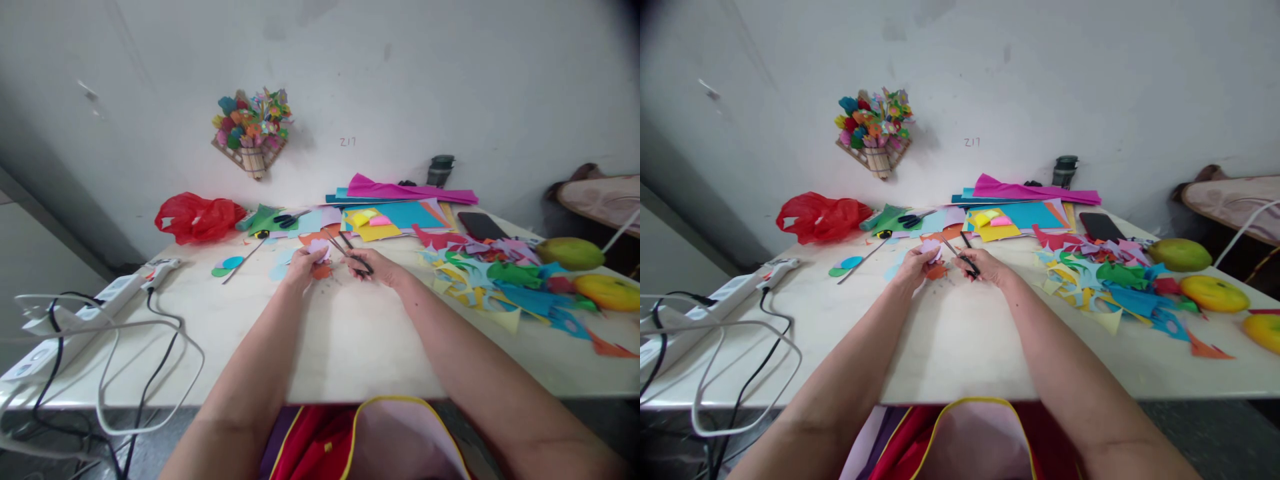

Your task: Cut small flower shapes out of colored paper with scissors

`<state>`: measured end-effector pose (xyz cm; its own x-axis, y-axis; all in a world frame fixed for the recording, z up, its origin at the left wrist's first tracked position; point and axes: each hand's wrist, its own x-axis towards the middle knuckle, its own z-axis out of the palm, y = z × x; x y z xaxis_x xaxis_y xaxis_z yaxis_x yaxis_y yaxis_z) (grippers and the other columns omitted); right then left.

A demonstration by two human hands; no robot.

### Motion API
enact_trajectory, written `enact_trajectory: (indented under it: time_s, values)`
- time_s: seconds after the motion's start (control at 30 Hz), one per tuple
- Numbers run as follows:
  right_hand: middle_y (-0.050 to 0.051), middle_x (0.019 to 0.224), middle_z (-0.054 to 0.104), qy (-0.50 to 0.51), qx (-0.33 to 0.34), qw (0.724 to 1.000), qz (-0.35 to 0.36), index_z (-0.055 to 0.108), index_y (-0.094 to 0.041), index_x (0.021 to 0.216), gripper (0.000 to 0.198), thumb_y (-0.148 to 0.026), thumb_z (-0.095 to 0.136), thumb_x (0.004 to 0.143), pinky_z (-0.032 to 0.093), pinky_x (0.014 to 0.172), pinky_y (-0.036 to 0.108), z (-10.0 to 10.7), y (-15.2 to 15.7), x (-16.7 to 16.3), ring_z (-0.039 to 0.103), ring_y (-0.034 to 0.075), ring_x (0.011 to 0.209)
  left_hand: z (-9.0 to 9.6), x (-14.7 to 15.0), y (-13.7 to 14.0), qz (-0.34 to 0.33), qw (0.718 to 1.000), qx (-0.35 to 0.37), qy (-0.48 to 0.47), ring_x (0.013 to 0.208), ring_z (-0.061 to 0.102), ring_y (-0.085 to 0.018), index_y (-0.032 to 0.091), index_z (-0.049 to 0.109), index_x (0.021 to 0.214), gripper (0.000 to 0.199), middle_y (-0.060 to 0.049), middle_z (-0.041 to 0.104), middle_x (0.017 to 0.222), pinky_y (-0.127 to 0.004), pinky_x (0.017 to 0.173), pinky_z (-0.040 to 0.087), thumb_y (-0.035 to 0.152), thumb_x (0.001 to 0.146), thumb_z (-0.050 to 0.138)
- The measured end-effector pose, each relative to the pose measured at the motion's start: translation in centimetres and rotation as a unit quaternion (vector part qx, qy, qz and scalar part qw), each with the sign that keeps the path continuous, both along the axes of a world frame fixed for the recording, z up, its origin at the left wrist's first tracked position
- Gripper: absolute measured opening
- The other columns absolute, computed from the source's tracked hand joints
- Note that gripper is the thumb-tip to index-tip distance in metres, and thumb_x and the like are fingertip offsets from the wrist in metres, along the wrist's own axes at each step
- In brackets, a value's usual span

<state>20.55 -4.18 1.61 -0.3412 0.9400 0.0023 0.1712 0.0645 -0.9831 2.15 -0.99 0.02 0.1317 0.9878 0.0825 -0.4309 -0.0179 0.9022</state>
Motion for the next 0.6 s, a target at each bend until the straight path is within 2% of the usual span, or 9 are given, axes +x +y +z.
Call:
enact_trajectory:
  time_s: [0.2, 0.4, 0.6]
  values:
    - [-0.002, 0.053, 0.056, 0.0, 0.013, 1.0, 0.003, 0.057, -0.015, 0.079, 0.023, -0.036, 0.066, 0.078, 0.025, 0.029, 0.017, -0.5, 0.34, 0.04, 0.047, 0.006, 0.036, 0.4, 0.09, -0.31, -0.019, 1.0, 0.002, 0.018, 0.045, 0.055, -0.007, 0.01, 0.062, 0.075, 0.029, -0.002, 0.062, 0.062, -0.02, 0.05, 0.052, 0.027, 0.061, 0.081]
    - [-0.002, 0.052, 0.055, -0.012, 0.014, 1.0, 0.004, 0.058, -0.015, 0.08, 0.019, -0.032, 0.066, 0.078, 0.025, 0.029, 0.016, -0.26, 0.13, -0.17, 0.047, 0.007, 0.037, 0.53, 0.24, -0.54, -0.042, 0.999, 0.009, 0.027, 0.049, 0.059, -0.009, 0.011, 0.061, 0.076, 0.031, -0.003, 0.065, 0.064, -0.021, 0.052, 0.054, 0.028, 0.06, 0.081]
    - [-0.003, 0.051, 0.056, -0.018, 0.024, 1.0, 0.002, 0.059, -0.015, 0.078, 0.022, -0.036, 0.067, 0.076, 0.025, 0.029, 0.017, -0.35, 0.2, -0.25, 0.047, 0.007, 0.036, 0.63, 0.31, -0.84, -0.068, 0.997, 0.024, 0.032, 0.05, 0.061, -0.011, 0.012, 0.058, 0.081, 0.031, -0.004, 0.065, 0.064, -0.022, 0.051, 0.054, 0.028, 0.064, 0.079]
